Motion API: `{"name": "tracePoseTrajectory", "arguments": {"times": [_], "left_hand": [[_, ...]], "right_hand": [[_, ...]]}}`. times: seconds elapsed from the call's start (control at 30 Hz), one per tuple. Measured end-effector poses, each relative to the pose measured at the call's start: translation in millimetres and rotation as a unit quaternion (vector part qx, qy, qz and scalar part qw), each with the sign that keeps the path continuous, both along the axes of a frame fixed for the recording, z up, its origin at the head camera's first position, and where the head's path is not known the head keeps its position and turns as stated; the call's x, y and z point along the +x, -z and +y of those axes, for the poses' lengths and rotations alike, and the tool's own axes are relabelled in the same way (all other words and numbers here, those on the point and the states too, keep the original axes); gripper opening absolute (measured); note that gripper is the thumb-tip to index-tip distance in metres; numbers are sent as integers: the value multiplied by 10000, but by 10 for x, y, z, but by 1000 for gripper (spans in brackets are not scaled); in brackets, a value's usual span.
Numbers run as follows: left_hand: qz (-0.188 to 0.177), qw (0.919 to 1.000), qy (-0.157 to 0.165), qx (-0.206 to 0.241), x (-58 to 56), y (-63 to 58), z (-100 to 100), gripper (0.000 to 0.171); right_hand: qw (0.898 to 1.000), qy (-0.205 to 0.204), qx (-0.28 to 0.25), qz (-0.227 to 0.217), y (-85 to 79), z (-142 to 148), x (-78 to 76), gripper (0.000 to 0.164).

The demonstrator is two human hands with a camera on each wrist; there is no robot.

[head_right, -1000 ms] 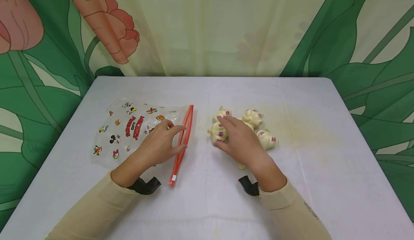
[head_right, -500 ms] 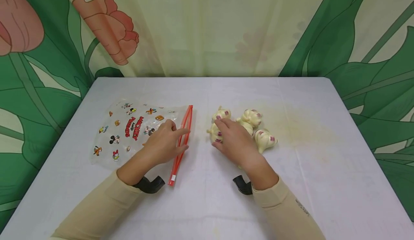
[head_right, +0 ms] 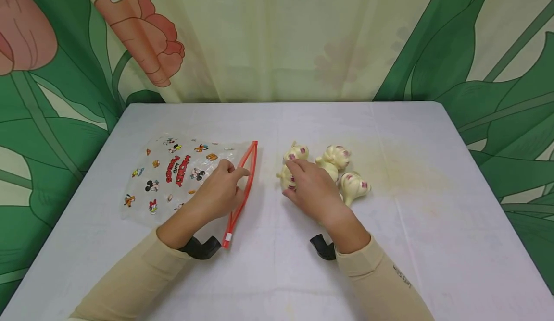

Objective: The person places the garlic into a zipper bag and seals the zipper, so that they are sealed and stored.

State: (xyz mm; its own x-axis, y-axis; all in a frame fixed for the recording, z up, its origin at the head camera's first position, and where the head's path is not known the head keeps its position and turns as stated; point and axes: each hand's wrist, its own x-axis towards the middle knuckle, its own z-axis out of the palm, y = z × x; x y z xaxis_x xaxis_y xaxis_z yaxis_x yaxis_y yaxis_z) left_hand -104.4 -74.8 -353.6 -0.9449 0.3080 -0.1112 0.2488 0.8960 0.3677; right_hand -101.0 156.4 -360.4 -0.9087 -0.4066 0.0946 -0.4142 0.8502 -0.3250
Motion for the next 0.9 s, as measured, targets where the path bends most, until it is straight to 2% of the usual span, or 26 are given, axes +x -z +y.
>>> {"name": "tracePoseTrajectory", "arguments": {"times": [0.1, 0.2, 0.4, 0.5, 0.77, 0.9], "left_hand": [[-133, 9994, -252, 218, -1, -12, 0, 39], [61, 9990, -309, 313, -2, -11, -16, 40], [934, 9945, 152, 441, -15, 12, -62, 42], [1148, 9915, 247, 561, -22, 2, -78, 42], [1073, 9858, -25, 1290, 3, -93, -150, 40], [1227, 9803, -9, 1548, 12, -132, -194, 40]], "right_hand": [[10000, -18, -17, 34, 15, 3, -5, 67], [10000, -32, -28, 58, 26, 5, -7, 67], [10000, 0, 13, -18, 25, 10, -3, 67], [10000, 28, 32, -74, 31, 13, -3, 67], [10000, -7, 22, 7, 58, 20, -13, 64], [9999, -36, 27, 126, 71, 27, -19, 61]]}}
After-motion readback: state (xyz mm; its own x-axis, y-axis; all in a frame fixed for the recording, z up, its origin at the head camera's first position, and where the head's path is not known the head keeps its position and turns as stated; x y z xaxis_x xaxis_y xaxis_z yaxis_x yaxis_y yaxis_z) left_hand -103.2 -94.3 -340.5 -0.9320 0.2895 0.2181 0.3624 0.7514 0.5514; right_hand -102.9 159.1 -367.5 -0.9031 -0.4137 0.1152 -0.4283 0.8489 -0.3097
